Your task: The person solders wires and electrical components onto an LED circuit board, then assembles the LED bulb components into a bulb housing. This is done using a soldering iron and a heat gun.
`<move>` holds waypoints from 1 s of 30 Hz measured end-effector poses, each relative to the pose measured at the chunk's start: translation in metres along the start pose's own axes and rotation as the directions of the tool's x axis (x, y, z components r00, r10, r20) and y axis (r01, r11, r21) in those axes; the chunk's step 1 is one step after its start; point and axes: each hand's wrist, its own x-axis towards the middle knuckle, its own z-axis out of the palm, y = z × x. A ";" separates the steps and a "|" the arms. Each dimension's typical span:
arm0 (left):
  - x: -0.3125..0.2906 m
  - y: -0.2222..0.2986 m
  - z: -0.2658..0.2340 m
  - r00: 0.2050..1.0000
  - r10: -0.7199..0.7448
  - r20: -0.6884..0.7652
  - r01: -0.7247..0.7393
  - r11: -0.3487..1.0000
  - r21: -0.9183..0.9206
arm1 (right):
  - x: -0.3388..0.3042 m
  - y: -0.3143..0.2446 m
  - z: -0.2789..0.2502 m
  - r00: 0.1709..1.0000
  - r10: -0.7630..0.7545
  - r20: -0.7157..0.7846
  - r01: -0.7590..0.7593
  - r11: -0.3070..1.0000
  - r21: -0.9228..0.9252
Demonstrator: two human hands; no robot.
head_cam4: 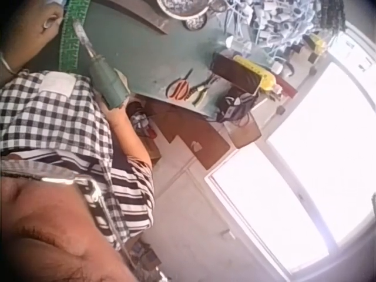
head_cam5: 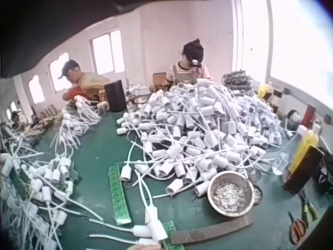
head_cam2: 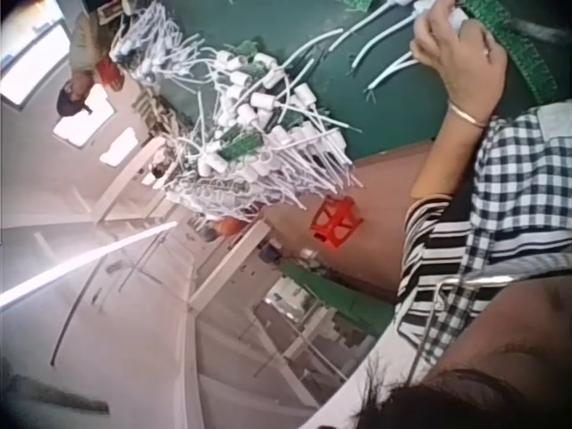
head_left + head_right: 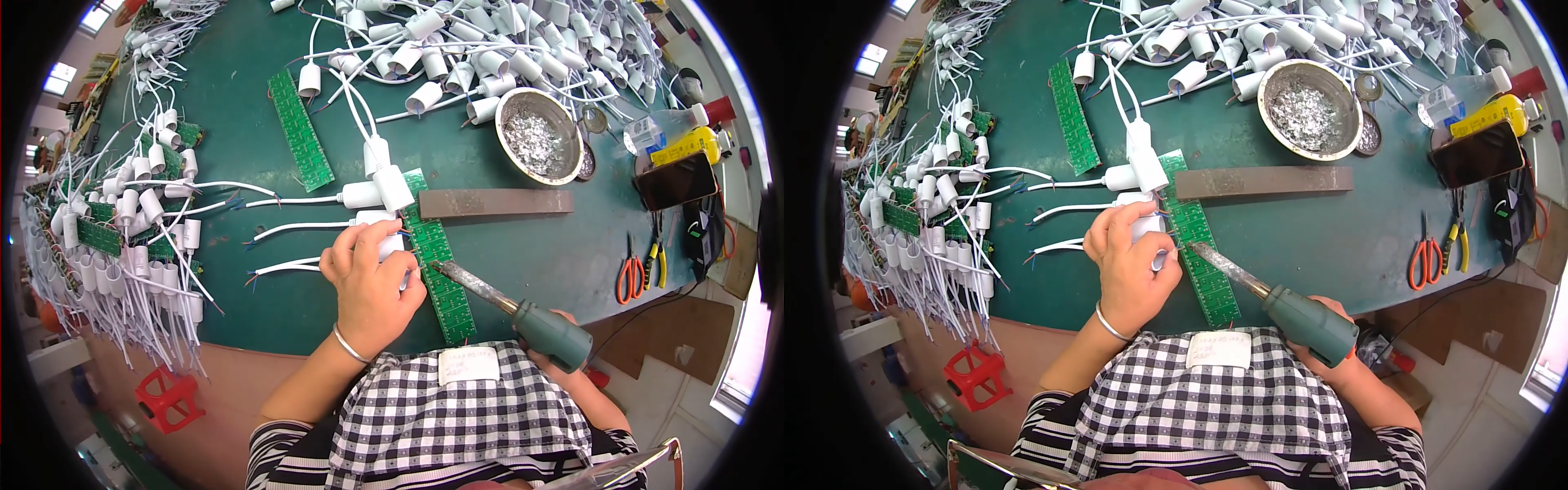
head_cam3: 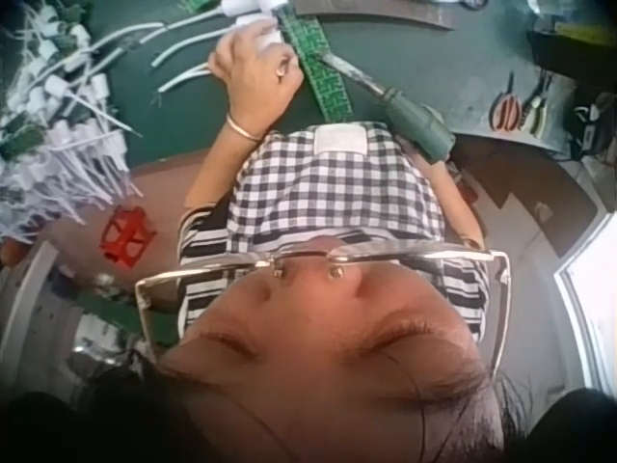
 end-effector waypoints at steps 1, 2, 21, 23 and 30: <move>0.000 0.000 0.001 1.000 0.002 -0.002 -0.002 1.000 -0.006 | 0.001 -0.001 -0.001 1.000 0.002 0.000 -0.002 1.000 -0.005; 0.000 0.000 0.001 1.000 0.002 -0.004 -0.002 1.000 -0.007 | 0.003 -0.001 -0.002 0.996 -0.089 0.016 0.090 0.990 -0.105; 0.000 -0.001 0.005 1.000 -0.005 -0.026 0.005 1.000 -0.011 | 0.013 -0.022 0.008 0.965 -0.241 -0.100 0.199 0.929 -0.313; 0.000 -0.001 0.004 1.000 -0.008 -0.020 0.008 1.000 0.004 | 0.010 -0.010 0.006 0.963 -0.263 -0.056 0.233 0.921 -0.313; 0.002 0.001 0.004 0.998 0.029 -0.049 -0.028 0.999 0.034 | 0.014 -0.027 0.016 0.952 0.271 -0.141 -0.044 0.577 0.816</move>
